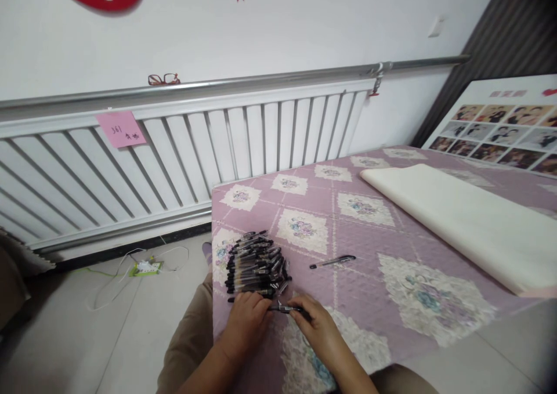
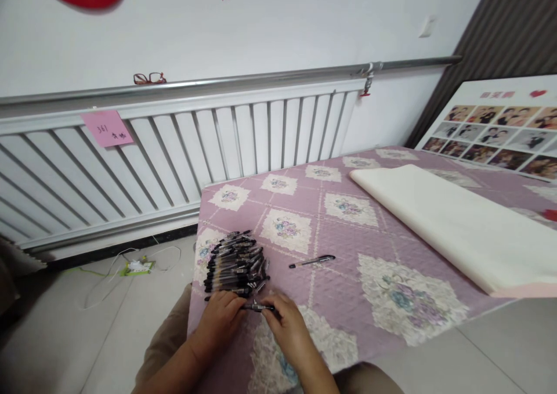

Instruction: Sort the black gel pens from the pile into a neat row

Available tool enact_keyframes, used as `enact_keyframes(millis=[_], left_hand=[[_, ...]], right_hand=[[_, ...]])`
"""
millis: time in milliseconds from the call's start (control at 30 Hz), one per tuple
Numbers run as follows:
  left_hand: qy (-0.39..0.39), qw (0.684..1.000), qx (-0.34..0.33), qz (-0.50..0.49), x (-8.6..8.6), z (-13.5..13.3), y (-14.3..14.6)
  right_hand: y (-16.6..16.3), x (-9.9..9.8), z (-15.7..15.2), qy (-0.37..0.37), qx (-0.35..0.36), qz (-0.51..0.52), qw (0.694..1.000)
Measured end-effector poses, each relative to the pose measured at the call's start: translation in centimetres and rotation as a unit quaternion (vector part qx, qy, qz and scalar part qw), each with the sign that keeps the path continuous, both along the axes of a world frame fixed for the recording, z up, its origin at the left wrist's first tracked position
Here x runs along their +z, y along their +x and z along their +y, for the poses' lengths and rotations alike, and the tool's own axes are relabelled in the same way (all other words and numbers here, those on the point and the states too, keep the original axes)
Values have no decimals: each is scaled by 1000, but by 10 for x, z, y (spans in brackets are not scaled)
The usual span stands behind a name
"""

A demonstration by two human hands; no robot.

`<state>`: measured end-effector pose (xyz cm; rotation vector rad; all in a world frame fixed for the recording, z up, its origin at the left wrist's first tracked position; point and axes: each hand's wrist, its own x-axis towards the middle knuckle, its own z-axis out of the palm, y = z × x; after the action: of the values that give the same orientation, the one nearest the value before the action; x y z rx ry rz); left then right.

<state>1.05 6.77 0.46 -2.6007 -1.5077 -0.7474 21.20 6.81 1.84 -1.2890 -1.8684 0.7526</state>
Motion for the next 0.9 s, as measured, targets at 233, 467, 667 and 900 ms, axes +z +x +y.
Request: enact_keyframes(millis=[233,467,667,900], left_hand=[[17,1000,-3,17,-8,1,0],[45,999,-8,9,-7,0,-2],[72,997,-12,2,-2,-2,-3],[95,995,-14,-16,-1,-1,-2]], right_hand=[[-2,2,0,7,9,-22,1000],[-2,2,0,1,20,-37,999],[-4,4,-1,-4,24,-37,999],[-6,5,-2,-27,26,-16,999]])
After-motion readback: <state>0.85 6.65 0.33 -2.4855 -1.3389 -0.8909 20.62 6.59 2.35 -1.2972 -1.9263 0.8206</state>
